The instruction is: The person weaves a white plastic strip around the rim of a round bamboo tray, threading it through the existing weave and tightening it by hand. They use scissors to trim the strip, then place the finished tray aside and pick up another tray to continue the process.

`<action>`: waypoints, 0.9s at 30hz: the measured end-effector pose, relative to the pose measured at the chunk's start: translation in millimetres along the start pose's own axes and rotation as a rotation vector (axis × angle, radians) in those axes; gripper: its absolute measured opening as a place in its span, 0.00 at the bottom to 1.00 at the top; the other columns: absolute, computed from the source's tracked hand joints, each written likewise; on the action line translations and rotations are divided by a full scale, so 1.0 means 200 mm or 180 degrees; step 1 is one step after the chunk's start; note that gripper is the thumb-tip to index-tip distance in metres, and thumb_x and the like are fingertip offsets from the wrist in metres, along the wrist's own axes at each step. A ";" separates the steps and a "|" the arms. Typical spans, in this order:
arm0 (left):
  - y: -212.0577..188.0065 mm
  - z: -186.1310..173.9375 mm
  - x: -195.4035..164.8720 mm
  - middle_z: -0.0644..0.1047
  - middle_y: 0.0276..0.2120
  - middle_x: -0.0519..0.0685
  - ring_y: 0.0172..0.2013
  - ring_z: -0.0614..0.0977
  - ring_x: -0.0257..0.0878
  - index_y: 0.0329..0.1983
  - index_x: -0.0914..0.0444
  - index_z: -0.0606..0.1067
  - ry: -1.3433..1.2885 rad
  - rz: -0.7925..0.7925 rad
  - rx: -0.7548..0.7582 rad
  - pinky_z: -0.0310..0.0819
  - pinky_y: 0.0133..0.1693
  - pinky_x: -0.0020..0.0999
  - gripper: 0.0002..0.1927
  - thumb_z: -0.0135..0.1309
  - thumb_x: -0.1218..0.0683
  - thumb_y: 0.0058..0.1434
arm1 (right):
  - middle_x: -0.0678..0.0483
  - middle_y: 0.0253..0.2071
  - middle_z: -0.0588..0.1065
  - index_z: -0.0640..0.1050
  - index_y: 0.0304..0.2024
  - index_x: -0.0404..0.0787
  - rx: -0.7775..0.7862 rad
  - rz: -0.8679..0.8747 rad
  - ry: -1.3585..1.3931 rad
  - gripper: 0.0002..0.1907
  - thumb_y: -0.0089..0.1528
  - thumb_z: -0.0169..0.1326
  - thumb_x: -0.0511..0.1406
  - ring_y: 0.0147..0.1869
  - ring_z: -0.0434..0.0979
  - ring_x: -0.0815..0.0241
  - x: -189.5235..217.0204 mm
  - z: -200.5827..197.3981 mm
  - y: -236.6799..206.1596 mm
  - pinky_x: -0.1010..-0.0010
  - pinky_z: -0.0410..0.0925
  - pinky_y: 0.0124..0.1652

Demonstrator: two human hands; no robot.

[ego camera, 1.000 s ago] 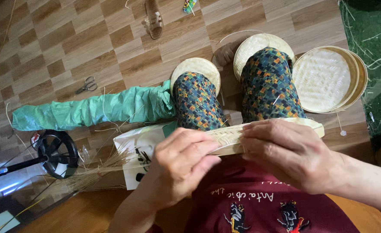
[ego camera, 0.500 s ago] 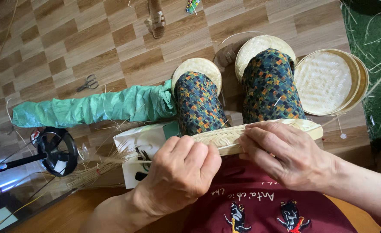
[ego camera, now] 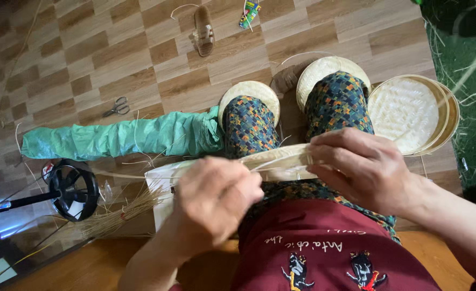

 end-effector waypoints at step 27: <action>-0.03 0.17 0.24 0.74 0.34 0.49 0.37 0.79 0.44 0.43 0.65 0.81 0.0903 -0.0531 -0.0577 0.75 0.37 0.40 0.09 0.56 0.66 0.59 | 0.49 0.37 0.78 0.83 0.40 0.36 -0.0125 0.0176 -0.0372 0.08 0.59 0.65 0.29 0.37 0.80 0.53 -0.25 0.03 0.14 0.63 0.74 0.36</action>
Point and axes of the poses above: each hand's wrist, its own y-axis towards the middle knuckle, its own z-axis out of the palm, x = y × z, the point moved 5 cm from there along y, towards the middle knuckle
